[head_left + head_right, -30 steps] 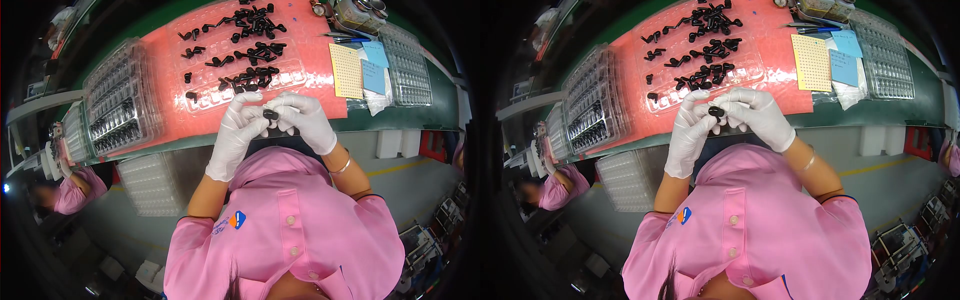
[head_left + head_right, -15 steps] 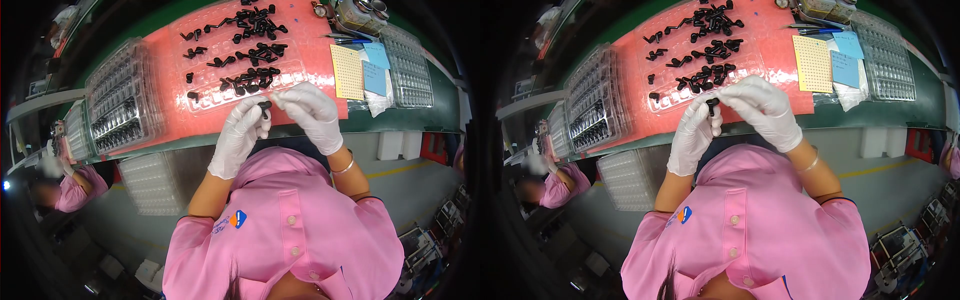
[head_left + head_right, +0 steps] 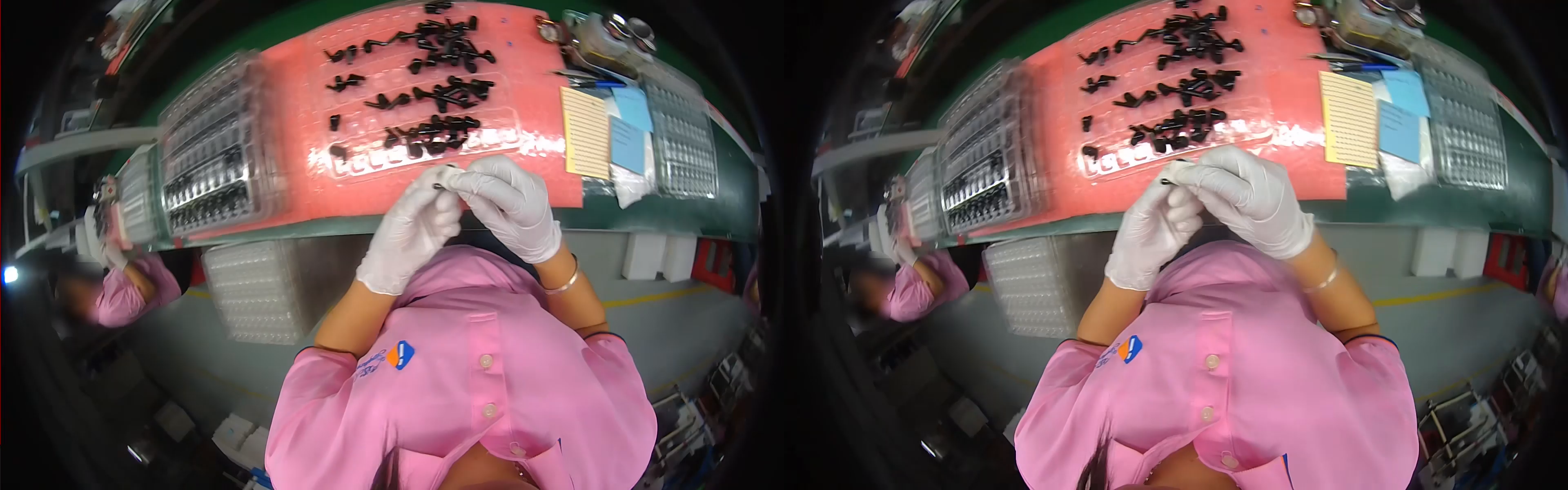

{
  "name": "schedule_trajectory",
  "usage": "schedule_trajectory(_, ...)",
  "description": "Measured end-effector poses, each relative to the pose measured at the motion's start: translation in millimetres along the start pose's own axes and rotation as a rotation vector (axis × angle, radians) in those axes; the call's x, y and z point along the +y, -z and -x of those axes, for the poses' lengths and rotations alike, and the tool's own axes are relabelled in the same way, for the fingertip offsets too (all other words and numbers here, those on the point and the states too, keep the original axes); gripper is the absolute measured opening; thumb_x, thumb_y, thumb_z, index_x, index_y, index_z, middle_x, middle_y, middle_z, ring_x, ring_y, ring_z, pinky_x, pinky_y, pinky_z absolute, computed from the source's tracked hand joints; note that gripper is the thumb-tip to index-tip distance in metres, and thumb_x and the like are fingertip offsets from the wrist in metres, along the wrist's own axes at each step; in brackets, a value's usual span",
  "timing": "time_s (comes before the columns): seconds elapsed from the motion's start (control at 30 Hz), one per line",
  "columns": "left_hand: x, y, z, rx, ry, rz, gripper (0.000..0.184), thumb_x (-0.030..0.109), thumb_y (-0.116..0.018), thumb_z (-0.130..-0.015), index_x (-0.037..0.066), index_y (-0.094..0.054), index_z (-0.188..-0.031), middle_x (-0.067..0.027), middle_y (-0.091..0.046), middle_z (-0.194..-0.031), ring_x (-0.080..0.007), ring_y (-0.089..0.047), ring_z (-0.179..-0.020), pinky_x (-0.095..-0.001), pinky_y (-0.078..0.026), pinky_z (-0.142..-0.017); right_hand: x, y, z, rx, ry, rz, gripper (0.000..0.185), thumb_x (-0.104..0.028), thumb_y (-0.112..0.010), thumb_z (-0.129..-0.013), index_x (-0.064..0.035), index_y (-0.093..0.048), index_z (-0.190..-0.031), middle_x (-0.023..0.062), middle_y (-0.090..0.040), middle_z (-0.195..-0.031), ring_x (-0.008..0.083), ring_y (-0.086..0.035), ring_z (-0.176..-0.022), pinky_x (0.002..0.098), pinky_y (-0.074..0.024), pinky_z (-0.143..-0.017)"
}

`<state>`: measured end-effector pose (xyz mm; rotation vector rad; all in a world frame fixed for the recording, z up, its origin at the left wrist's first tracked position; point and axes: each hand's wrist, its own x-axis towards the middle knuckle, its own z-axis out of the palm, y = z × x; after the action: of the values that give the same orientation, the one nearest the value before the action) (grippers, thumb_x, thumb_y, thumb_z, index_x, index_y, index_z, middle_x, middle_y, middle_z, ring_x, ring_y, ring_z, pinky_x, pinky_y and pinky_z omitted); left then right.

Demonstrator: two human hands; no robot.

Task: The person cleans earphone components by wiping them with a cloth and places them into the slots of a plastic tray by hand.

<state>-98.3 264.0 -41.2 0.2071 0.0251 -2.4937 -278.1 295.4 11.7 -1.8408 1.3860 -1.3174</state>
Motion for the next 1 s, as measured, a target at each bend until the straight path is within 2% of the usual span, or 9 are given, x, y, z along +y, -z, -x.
schedule_trajectory(0.1,16.7,-14.8,12.8,-0.171,-0.045,-0.017,0.026,0.02,-0.056,-0.098,0.008,-0.057,-0.122,-0.0056,-0.064,-0.099,-0.0128,-0.06,-0.084,-0.0261,-0.05,-0.067,10.3,-9.7,-0.9,-0.095,-0.046,0.094,0.021,0.002,-0.068,-0.085,-0.0057,-0.07,-0.104,0.0082,-0.064,-0.089,0.0189,-0.064,-0.079,0.0283,-0.0512,-0.067)
schedule_trajectory(0.23,36.0,-88.0,42.6,0.282,-0.308,-0.662,0.023,0.011,-0.057,-0.096,0.006,-0.06,-0.119,-0.0055,-0.065,-0.099,-0.0122,-0.061,-0.087,-0.0244,-0.051,-0.071,23.0,-9.8,8.4,-0.098,-0.088,0.098,0.02,0.004,-0.066,-0.087,-0.0042,-0.069,-0.105,0.0076,-0.064,-0.092,0.0161,-0.063,-0.079,0.0262,-0.0495,-0.065)
schedule_trajectory(0.37,106.8,-108.9,80.9,0.599,-0.89,-1.453,0.028,-0.007,-0.064,-0.086,0.002,-0.067,-0.113,-0.0059,-0.067,-0.104,-0.0111,-0.063,-0.086,-0.0219,-0.052,-0.074,39.4,-8.3,18.6,-0.046,-0.072,0.129,0.022,0.004,-0.066,-0.088,-0.0034,-0.067,-0.108,0.008,-0.066,-0.092,0.0152,-0.063,-0.078,0.025,-0.0491,-0.065)
schedule_trajectory(0.43,152.7,-103.6,92.0,0.828,-1.211,-1.745,0.027,-0.005,-0.067,-0.085,0.001,-0.067,-0.111,-0.0052,-0.068,-0.099,-0.0093,-0.062,-0.083,-0.0234,-0.052,-0.073,45.7,-8.2,23.6,-0.027,-0.022,0.138,0.023,0.005,-0.067,-0.087,-0.0026,-0.066,-0.109,0.0087,-0.066,-0.091,0.0154,-0.063,-0.077,0.0247,-0.0494,-0.064)
schedule_trajectory(0.53,227.5,-84.8,132.6,0.965,-1.234,-2.047,0.022,0.001,-0.071,-0.084,0.001,-0.07,-0.106,-0.0036,-0.069,-0.093,-0.007,-0.062,-0.08,-0.0229,-0.05,-0.071,45.3,-8.7,24.3,-0.024,-0.011,0.168,0.024,0.005,-0.067,-0.087,-0.0022,-0.065,-0.11,0.0091,-0.066,-0.091,0.0154,-0.063,-0.077,0.0243,-0.0496,-0.064)
schedule_trajectory(0.6,254.4,-77.8,146.4,1.316,-0.99,-2.127,0.018,0.008,-0.074,-0.083,0.003,-0.072,-0.101,-0.0028,-0.069,-0.086,-0.0068,-0.061,-0.076,-0.0241,-0.049,-0.07,43.8,-8.8,23.2,-0.053,-0.03,0.209,0.025,0.005,-0.068,-0.086,-0.0022,-0.065,-0.11,0.0092,-0.067,-0.09,0.0151,-0.063,-0.076,0.0241,-0.0496,-0.063)
schedule_trajectory(0.73,268.1,-70.1,146.9,1.437,-0.801,-2.214,0.017,0.015,-0.075,-0.083,0.005,-0.072,-0.098,-0.0037,-0.068,-0.084,-0.0107,-0.062,-0.073,-0.0264,-0.049,-0.069,48.3,-11.7,23.2,-0.002,0.02,0.194,0.023,0.004,-0.069,-0.085,-0.0027,-0.066,-0.107,0.0083,-0.066,-0.088,0.0144,-0.062,-0.073,0.0244,-0.0486,-0.06)
schedule_trajectory(0.87,256.9,-69.8,140.7,1.481,-0.844,-2.752,0.02,0.011,-0.071,-0.087,0.003,-0.071,-0.105,-0.0034,-0.069,-0.089,-0.0098,-0.062,-0.077,-0.0251,-0.049,-0.071,39.8,-10.8,20.1,-0.006,-0.026,0.209,0.022,0.003,-0.071,-0.084,-0.0033,-0.068,-0.105,0.0082,-0.065,-0.085,0.0148,-0.062,-0.07,0.0251,-0.0482,-0.059)
schedule_trajectory(1.0,207.8,-89.6,94.8,1.188,-1.19,-2.522,0.02,0.015,-0.072,-0.086,0.006,-0.07,-0.104,-0.0088,-0.069,-0.095,-0.0224,-0.066,-0.081,-0.0314,-0.052,-0.075,39.8,-12.2,18.7,0.016,-0.009,0.193,0.021,0.002,-0.072,-0.082,-0.0033,-0.069,-0.103,0.0088,-0.065,-0.083,0.0156,-0.062,-0.069,0.0257,-0.0484,-0.058)
